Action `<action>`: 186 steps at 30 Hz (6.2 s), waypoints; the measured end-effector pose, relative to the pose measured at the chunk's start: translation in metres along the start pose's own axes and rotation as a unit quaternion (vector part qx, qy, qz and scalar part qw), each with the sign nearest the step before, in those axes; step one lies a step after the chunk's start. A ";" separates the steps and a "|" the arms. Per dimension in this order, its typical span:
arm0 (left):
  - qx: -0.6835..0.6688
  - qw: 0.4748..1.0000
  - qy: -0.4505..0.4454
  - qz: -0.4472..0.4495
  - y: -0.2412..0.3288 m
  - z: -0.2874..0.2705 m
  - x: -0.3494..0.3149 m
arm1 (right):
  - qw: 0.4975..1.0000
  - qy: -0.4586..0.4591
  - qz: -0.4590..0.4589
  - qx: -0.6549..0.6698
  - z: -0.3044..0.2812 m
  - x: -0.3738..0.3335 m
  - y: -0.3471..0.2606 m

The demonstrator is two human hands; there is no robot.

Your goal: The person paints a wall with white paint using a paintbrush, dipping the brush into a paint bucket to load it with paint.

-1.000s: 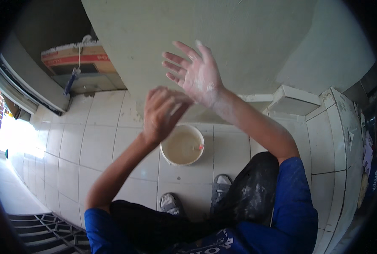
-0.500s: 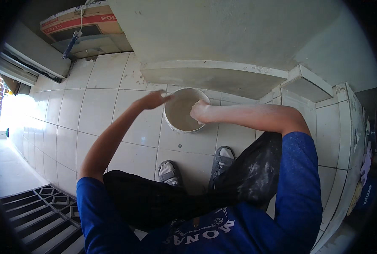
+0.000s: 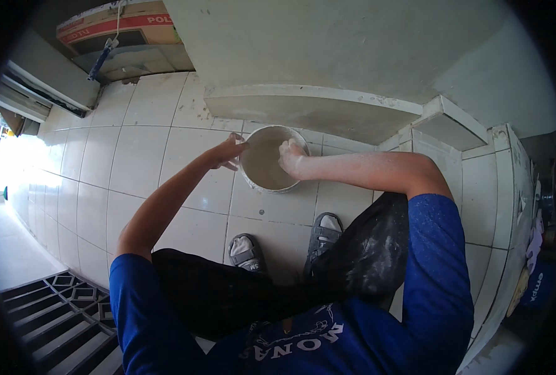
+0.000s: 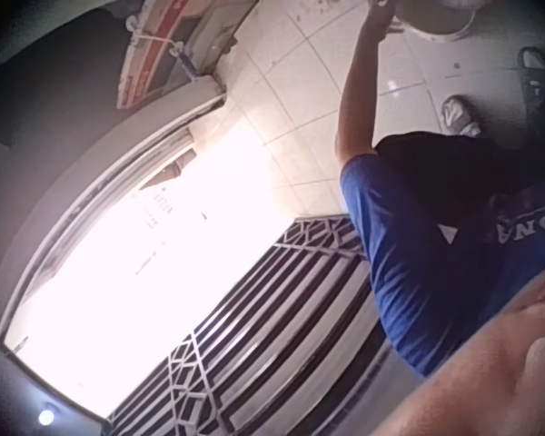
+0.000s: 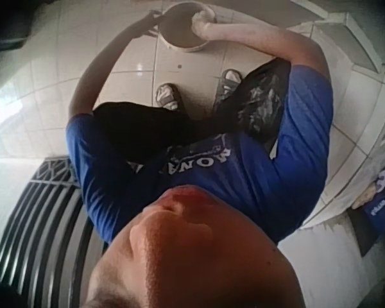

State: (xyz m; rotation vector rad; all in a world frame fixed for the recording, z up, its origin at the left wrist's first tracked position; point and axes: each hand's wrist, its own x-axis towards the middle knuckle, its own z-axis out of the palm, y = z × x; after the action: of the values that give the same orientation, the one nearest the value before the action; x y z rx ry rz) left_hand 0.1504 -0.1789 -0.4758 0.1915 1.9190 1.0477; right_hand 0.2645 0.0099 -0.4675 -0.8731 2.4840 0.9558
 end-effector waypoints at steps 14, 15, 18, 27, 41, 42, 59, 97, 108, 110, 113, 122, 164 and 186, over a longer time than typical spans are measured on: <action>0.209 0.951 0.131 0.187 0.015 0.020 -0.008 | 0.986 -0.050 0.015 0.155 0.014 0.009 0.020; 0.217 0.944 0.144 0.203 0.017 0.023 -0.008 | 0.984 -0.054 0.000 0.169 0.016 0.008 0.017; 0.232 0.933 0.159 0.224 0.023 0.023 -0.010 | 0.980 0.014 -0.010 0.196 0.019 0.003 0.009; 0.239 0.928 0.146 0.245 0.025 0.011 -0.010 | 0.974 0.073 0.038 0.210 -0.002 -0.008 0.019; 0.253 0.905 0.174 0.294 0.037 0.027 -0.011 | 0.973 0.075 -0.009 0.217 0.006 -0.013 0.008; 0.251 0.905 0.172 0.296 0.036 0.025 -0.012 | 0.972 0.123 0.020 0.200 0.004 -0.013 0.010; 0.236 0.896 0.177 0.333 0.037 0.028 -0.009 | 0.972 0.124 0.031 0.197 0.005 0.000 0.018; 0.014 0.987 -0.129 0.090 -0.020 -0.068 0.048 | 0.378 0.102 0.145 0.909 0.007 -0.126 0.130; 0.026 0.996 -0.013 0.085 0.005 -0.040 0.010 | 0.242 0.178 0.061 0.952 -0.030 -0.165 0.156; 0.081 0.989 0.011 0.121 -0.001 -0.039 0.019 | 0.246 0.182 0.059 0.950 -0.033 -0.167 0.153; 0.124 0.981 0.063 0.134 0.000 -0.033 0.024 | 0.265 0.183 0.068 0.944 -0.033 -0.173 0.151; 0.058 0.977 0.151 0.137 -0.017 -0.024 0.046 | 0.295 0.233 0.112 0.920 -0.042 -0.188 0.160; 0.499 0.860 -0.100 0.050 -0.078 -0.065 0.074 | 0.777 0.402 0.464 -0.138 -0.330 -0.282 0.281; 0.512 0.850 -0.110 0.051 -0.084 -0.068 0.097 | 0.756 0.401 0.504 -0.120 -0.338 -0.292 0.289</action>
State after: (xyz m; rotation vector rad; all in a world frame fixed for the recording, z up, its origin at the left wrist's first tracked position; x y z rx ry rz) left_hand 0.0644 -0.2227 -0.5844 0.9713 2.0770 -0.0575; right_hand 0.2663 0.0684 0.0611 0.2355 3.7561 1.4316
